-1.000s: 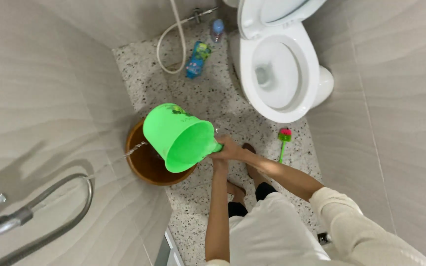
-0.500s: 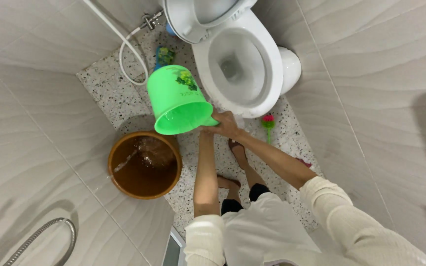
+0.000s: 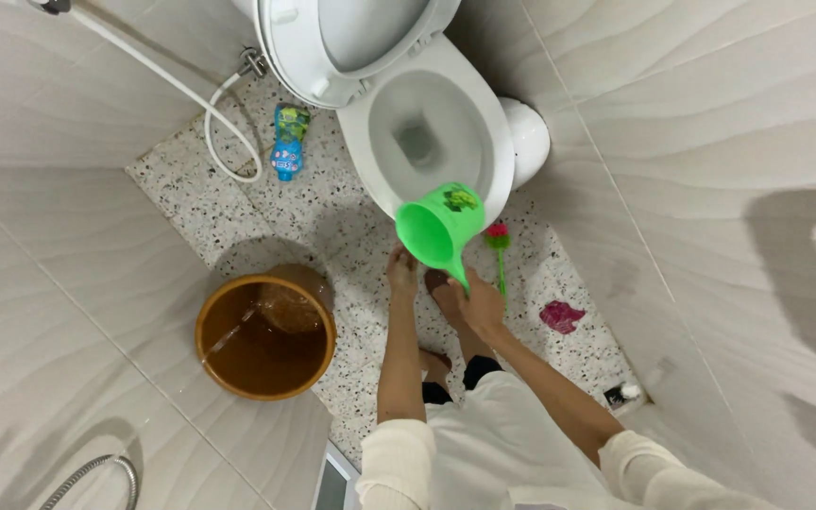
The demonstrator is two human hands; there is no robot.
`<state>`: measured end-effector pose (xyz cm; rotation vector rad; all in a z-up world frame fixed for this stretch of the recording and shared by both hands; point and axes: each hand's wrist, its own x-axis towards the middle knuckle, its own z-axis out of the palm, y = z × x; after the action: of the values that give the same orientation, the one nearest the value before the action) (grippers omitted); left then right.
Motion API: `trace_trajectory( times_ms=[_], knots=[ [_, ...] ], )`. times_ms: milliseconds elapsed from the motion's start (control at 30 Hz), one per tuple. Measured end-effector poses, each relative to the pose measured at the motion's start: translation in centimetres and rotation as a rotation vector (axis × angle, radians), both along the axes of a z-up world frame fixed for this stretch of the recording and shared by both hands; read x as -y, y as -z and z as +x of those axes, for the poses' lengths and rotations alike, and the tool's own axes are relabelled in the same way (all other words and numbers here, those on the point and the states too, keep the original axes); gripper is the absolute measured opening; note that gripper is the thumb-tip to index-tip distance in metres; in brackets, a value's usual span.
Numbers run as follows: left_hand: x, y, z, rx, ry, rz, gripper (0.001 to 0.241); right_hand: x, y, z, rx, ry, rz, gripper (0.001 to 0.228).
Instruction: The person scoops water from a bucket using a green ladle and pours it into the toilet bowl multiple times. They then use a sponge to wipe the toilet tank and the closed toilet seat lid.
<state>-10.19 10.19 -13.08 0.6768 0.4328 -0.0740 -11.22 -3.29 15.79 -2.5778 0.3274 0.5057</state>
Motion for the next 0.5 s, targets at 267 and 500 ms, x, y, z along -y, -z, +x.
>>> trace_trajectory(
  times_ms=[267, 500],
  knots=[
    [-0.1, -4.1, -1.0, -0.493, 0.086, 0.101, 0.029, 8.0, 5.7, -0.4, -0.158, 0.310, -0.104, 0.044],
    [-8.5, -7.5, -3.8, -0.521, -0.062, 0.093, 0.047, 12.4, 16.5, 11.3, 0.018, 0.618, -0.058, 0.048]
  ],
)
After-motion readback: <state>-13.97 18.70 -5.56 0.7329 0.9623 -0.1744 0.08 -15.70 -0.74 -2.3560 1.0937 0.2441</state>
